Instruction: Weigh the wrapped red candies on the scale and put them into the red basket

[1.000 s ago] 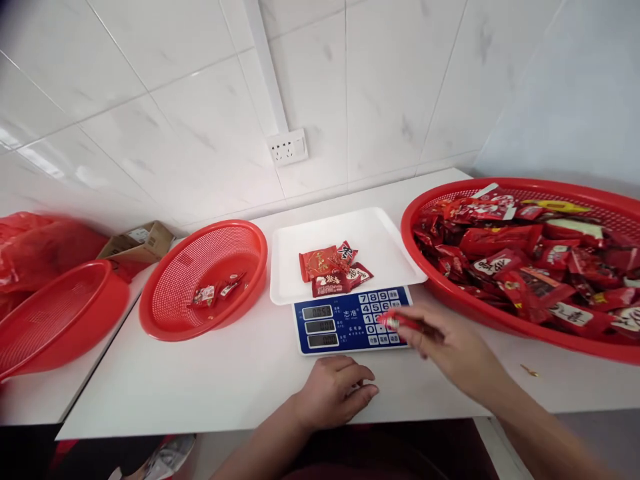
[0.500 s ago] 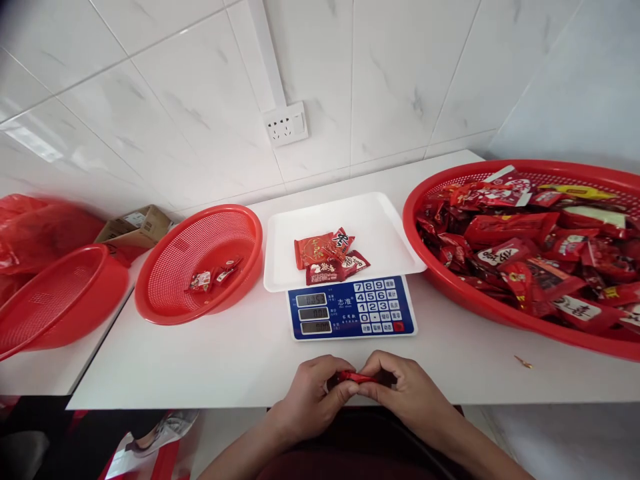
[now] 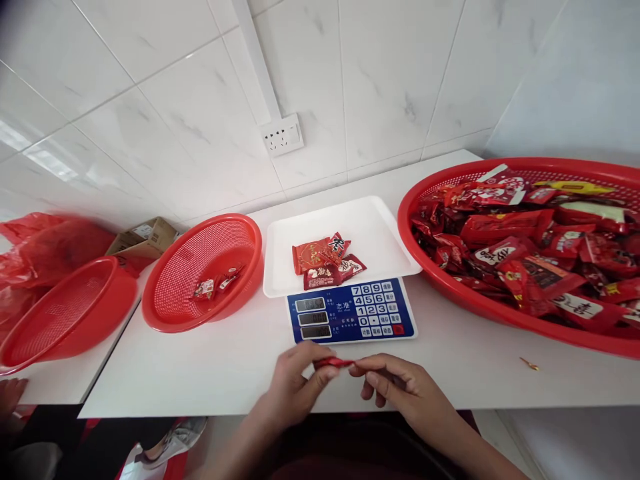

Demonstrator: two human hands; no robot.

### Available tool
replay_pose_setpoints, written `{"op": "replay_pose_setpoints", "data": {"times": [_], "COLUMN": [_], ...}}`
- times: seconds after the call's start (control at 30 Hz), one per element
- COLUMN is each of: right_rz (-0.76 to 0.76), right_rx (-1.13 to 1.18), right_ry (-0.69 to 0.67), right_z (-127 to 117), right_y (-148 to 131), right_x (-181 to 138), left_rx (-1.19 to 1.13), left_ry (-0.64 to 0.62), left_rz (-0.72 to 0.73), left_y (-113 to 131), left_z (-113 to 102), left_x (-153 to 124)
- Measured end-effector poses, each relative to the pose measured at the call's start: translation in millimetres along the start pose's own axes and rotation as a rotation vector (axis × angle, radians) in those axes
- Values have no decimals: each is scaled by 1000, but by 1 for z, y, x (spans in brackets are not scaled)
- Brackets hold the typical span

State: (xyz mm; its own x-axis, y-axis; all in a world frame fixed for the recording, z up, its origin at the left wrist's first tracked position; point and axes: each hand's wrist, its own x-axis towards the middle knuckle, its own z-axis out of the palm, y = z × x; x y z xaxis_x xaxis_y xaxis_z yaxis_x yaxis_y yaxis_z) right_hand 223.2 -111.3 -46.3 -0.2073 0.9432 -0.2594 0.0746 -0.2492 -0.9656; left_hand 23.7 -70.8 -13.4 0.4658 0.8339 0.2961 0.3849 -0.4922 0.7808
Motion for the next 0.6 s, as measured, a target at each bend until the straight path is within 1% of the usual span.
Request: {"op": "replay_pose_setpoints", "data": {"times": [0.07,0.13,0.23,0.33,0.43,0.53,0.6], "right_rz": [8,11,1,-15,-26,-26,-23], "right_rx": [7,-30,-110,-142,-148,-144,-127], "right_ry": [40,49,39,18,-2,-12,-23], "right_z": [-2,-3,-3,-4,-5,-7,-7], "right_y": [7,13,18,19,19,19,21], "right_x": [0,1,1,1,0,0,1], "left_rx": [123,251,423,588,680,607,537], "left_ry": [127,241,314,309,248,174,179], "left_rz": [68,97,122,65,-5,-8,2], "left_y": [-2,-5,-11,-17,-22,-24,-24], "left_z": [-18,-36,-51,-51,-44,-39,-38], "left_x": [15,32,56,72,78,75,71]}}
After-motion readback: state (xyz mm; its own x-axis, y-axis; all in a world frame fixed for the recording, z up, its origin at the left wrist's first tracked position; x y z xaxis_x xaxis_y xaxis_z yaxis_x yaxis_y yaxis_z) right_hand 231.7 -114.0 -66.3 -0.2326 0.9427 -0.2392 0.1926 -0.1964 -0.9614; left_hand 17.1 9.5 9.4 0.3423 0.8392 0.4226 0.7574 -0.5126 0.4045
